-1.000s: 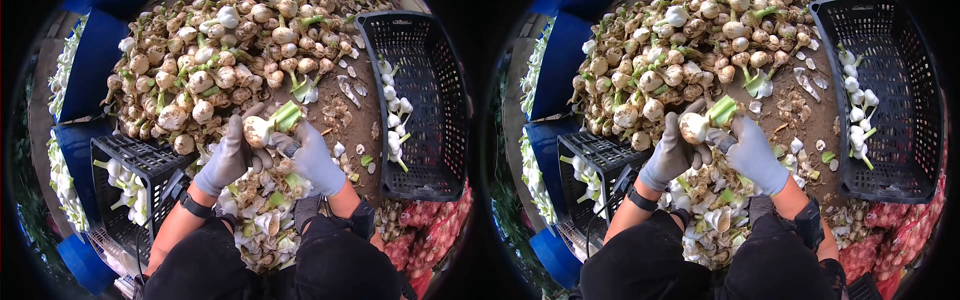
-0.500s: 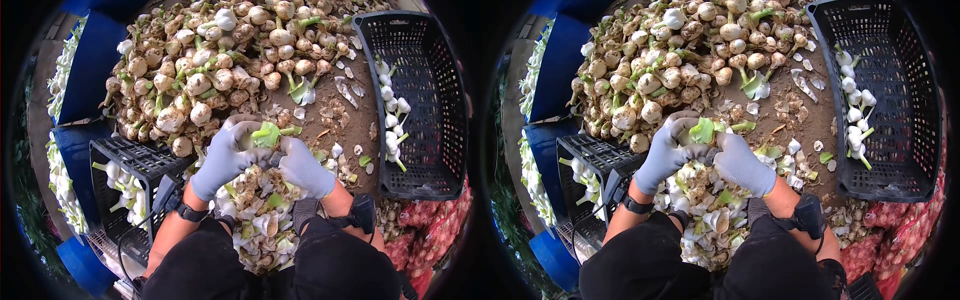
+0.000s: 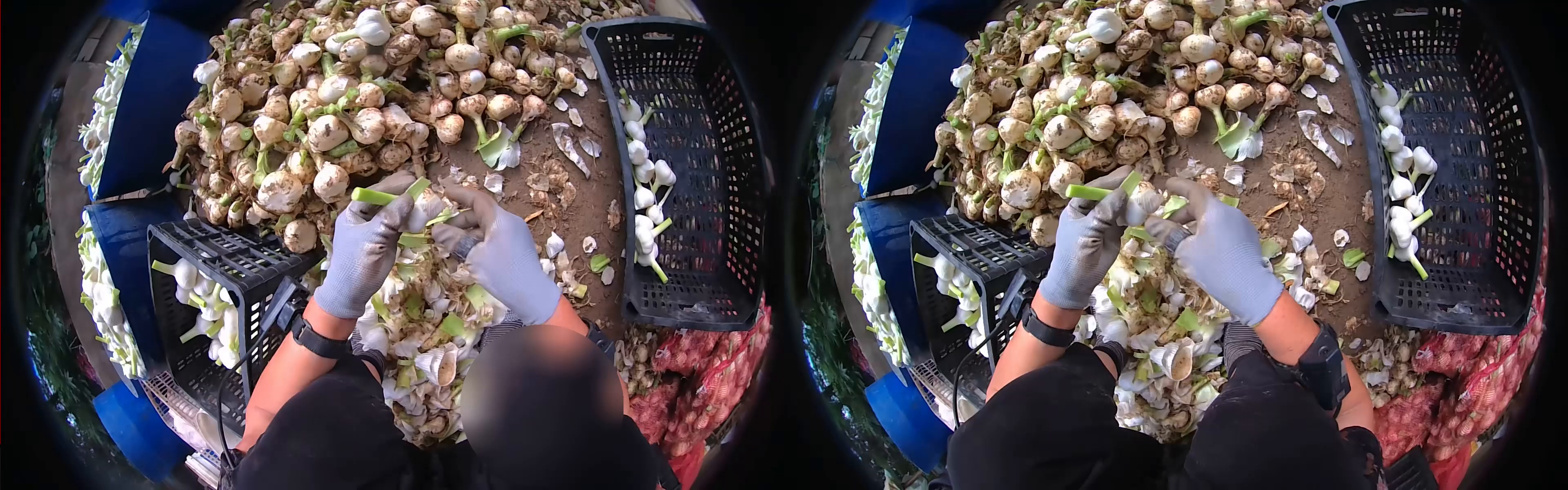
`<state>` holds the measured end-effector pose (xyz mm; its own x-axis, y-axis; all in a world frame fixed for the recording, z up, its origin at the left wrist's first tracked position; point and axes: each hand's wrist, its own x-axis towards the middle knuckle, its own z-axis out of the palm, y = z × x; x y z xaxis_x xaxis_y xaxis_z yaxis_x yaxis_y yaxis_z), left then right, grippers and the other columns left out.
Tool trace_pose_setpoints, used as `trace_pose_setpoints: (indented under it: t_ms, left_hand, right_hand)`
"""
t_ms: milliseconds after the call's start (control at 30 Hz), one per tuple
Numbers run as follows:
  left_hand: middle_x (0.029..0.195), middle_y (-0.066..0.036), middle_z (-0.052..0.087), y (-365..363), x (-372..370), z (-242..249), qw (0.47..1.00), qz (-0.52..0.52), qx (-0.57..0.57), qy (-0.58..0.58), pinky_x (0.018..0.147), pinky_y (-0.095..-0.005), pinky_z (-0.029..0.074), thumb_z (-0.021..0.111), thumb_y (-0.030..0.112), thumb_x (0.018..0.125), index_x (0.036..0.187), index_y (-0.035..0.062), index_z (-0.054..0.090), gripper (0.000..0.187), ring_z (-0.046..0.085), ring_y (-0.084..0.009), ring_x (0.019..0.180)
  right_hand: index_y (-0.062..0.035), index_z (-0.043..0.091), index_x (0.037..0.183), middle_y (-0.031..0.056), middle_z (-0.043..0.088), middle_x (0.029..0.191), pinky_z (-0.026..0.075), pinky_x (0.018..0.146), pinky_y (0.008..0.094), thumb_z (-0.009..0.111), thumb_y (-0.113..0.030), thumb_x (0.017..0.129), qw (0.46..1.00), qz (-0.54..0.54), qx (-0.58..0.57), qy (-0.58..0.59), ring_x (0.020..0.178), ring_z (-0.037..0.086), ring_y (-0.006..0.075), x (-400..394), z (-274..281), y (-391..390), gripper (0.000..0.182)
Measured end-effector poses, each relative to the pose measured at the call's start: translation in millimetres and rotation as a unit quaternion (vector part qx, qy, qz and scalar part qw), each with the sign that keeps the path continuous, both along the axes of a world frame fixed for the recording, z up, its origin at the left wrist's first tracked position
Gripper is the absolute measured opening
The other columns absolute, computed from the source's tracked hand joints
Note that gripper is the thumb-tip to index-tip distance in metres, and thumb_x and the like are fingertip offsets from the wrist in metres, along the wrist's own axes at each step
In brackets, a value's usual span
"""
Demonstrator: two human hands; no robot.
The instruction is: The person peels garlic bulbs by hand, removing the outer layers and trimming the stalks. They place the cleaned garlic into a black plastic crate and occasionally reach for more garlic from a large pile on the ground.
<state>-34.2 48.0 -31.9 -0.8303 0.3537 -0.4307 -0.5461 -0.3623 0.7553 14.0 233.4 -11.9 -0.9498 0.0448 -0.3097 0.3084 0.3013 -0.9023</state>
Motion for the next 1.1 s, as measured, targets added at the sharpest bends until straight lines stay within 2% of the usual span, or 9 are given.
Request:
trace_pose_setpoints:
  t_ms: [133, 367, 467, 633, 700, 767, 833, 967, 1100]
  left_hand:
    - [0.119, -0.013, 0.063, 2.6, -1.5, 4.4, 0.999, 0.004, 0.04, -0.037, 0.094, -0.0351, 0.053, 0.065, 0.016, 0.094, 0.12, -0.0026, 0.059, 0.032, 0.064, -0.0213, 0.105]
    - [0.136, -0.014, 0.054, -3.4, -2.3, 6.9, 0.994, 0.007, 0.108, -0.023, 0.105, -0.0385, 0.046, 0.069, 0.026, 0.09, 0.127, 0.0038, 0.055, 0.045, 0.057, -0.0237, 0.119]
    - [0.128, -0.014, 0.058, -14.2, -8.8, -1.2, 0.982, 0.062, 0.144, -0.103, 0.1, -0.0352, 0.052, 0.053, 0.032, 0.1, 0.132, -0.0025, 0.049, 0.047, 0.059, -0.0252, 0.118]
    - [0.127, -0.017, 0.059, -8.5, -14.2, -1.6, 0.971, 0.049, 0.177, -0.15, 0.094, -0.036, 0.058, 0.05, 0.034, 0.101, 0.132, 0.0011, 0.049, 0.045, 0.061, -0.0295, 0.116]
    - [0.126, -0.016, 0.06, 28.1, -26.1, 40.1, 0.997, -0.022, 0.072, -0.033, 0.094, -0.0367, 0.057, 0.054, 0.035, 0.099, 0.131, -0.0029, 0.048, 0.05, 0.062, -0.0263, 0.115]
    - [0.133, -0.017, 0.055, 61.6, -32.6, 107.4, 0.967, -0.228, 0.1, 0.061, 0.096, -0.0369, 0.054, 0.058, 0.032, 0.098, 0.145, -0.0018, 0.032, 0.063, 0.061, -0.0276, 0.116]
    - [0.137, -0.018, 0.051, 77.2, -33.1, 129.5, 0.975, -0.134, 0.056, 0.17, 0.1, -0.0384, 0.05, 0.054, 0.027, 0.1, 0.149, 0.0002, 0.027, 0.062, 0.059, -0.0275, 0.118]
    - [0.134, -0.014, 0.054, 40.4, -52.7, 74.2, 0.99, 0.002, -0.038, 0.135, 0.1, -0.037, 0.047, 0.052, 0.029, 0.1, 0.142, 0.0009, 0.041, 0.051, 0.06, -0.0236, 0.114]
    - [0.121, -0.011, 0.062, 37.9, -26.3, 25.3, 0.987, -0.129, -0.092, 0.026, 0.088, -0.0309, 0.052, 0.062, 0.029, 0.096, 0.134, -0.0011, 0.05, 0.05, 0.064, -0.02, 0.104]
  right_hand:
    - [-0.0109, 0.066, 0.091, 0.0139, 0.068, 0.076, 0.052, 0.067, 0.0423, 0.067, -0.029, 0.087, 0.99, -0.002, 0.138, -0.001, 0.073, 0.067, 0.0335, -17.6, -1.1, 1.4, 0.018]
    - [-0.0131, 0.066, 0.092, 0.0147, 0.067, 0.074, 0.052, 0.068, 0.0435, 0.061, -0.019, 0.088, 0.942, -0.001, 0.336, -0.018, 0.073, 0.067, 0.0348, -7.5, -20.7, 43.9, 0.009]
    - [-0.0133, 0.066, 0.097, 0.0147, 0.068, 0.078, 0.052, 0.07, 0.0431, 0.059, -0.01, 0.086, 0.901, -0.063, 0.402, -0.15, 0.078, 0.069, 0.0331, -0.1, -24.7, 76.2, 0.013]
    - [-0.0125, 0.063, 0.119, 0.0136, 0.068, 0.113, 0.053, 0.088, 0.0387, 0.052, 0.008, 0.075, 0.966, 0.048, 0.252, -0.023, 0.098, 0.069, 0.0304, 10.7, -18.2, 51.9, 0.05]
    - [-0.014, 0.062, 0.121, 0.015, 0.067, 0.115, 0.052, 0.088, 0.0424, 0.057, -0.002, 0.084, 0.949, 0.147, 0.239, -0.146, 0.102, 0.066, 0.0338, -1.6, -0.3, 26.8, 0.039]
    - [-0.0217, 0.061, 0.123, 0.0151, 0.069, 0.101, 0.054, 0.077, 0.0451, 0.062, -0.02, 0.086, 0.972, 0.145, 0.16, 0.093, 0.089, 0.067, 0.036, 22.1, -62.6, 24.0, 0.038]
    - [-0.0171, 0.066, 0.109, 0.0152, 0.066, 0.097, 0.053, 0.078, 0.0406, 0.058, -0.009, 0.089, 0.975, 0.058, 0.193, 0.094, 0.089, 0.064, 0.0341, -4.7, -14.9, 24.1, 0.023]
    - [-0.0198, 0.071, 0.105, 0.0057, 0.067, 0.106, 0.05, 0.078, 0.0372, 0.061, -0.009, 0.082, 0.86, 0.018, 0.502, 0.094, 0.093, 0.062, 0.0235, -75.1, -49.3, 87.4, 0.027]
    - [-0.0223, 0.071, 0.096, 0.0046, 0.065, 0.104, 0.049, 0.079, 0.0421, 0.063, -0.015, 0.08, 0.763, 0.012, 0.627, 0.158, 0.095, 0.062, 0.0272, -122.2, -119.6, 130.4, 0.019]
